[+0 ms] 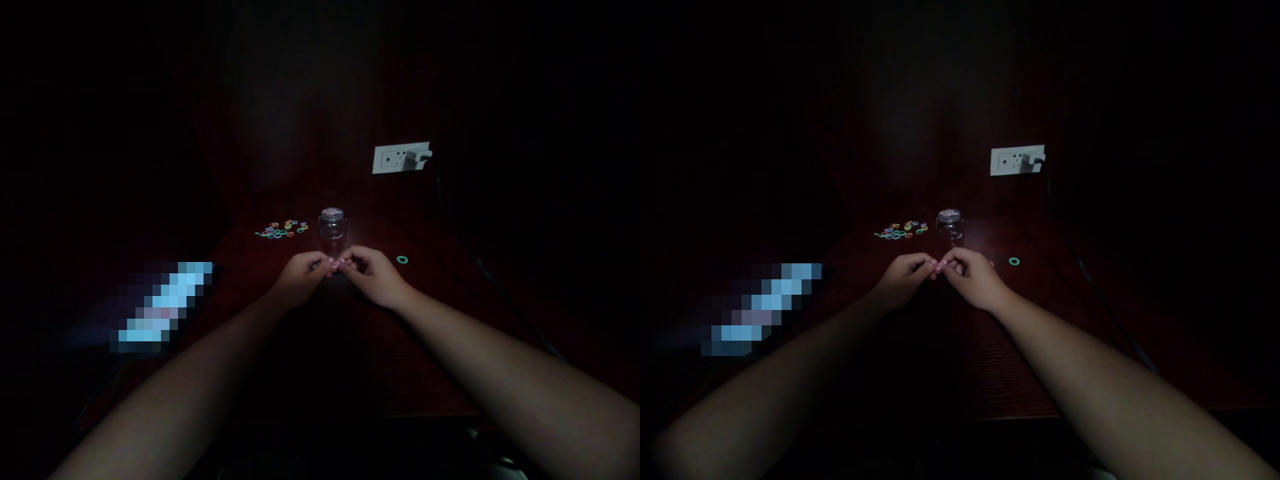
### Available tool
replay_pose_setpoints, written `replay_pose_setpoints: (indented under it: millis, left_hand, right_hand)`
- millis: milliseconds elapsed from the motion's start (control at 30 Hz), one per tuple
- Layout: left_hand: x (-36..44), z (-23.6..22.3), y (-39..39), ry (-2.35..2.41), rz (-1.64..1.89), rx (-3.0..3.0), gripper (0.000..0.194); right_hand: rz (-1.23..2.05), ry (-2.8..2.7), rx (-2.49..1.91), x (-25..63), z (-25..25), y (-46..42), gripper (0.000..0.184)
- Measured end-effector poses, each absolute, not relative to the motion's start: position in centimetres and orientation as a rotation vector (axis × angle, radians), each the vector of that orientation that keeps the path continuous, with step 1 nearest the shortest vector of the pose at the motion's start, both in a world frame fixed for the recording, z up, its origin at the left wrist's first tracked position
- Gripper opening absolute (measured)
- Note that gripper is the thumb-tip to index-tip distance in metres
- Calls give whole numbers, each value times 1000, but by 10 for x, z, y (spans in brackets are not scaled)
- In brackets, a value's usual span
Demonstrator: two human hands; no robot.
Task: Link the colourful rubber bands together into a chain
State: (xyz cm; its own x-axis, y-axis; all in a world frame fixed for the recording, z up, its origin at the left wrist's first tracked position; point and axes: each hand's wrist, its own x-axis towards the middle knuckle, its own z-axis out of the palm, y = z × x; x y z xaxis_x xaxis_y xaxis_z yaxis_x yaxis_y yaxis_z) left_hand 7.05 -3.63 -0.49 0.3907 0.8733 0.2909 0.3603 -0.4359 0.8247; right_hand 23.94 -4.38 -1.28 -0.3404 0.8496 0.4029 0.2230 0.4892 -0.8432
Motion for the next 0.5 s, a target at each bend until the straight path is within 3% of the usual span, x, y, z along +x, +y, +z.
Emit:
replay_pose_setpoints:
  millis: [500]
  left_hand:
    - [69, -5, -36, 1050, 965, 2017, 33]
  right_hand:
    - [907, -1795, -889, 238, -9, -47, 22]
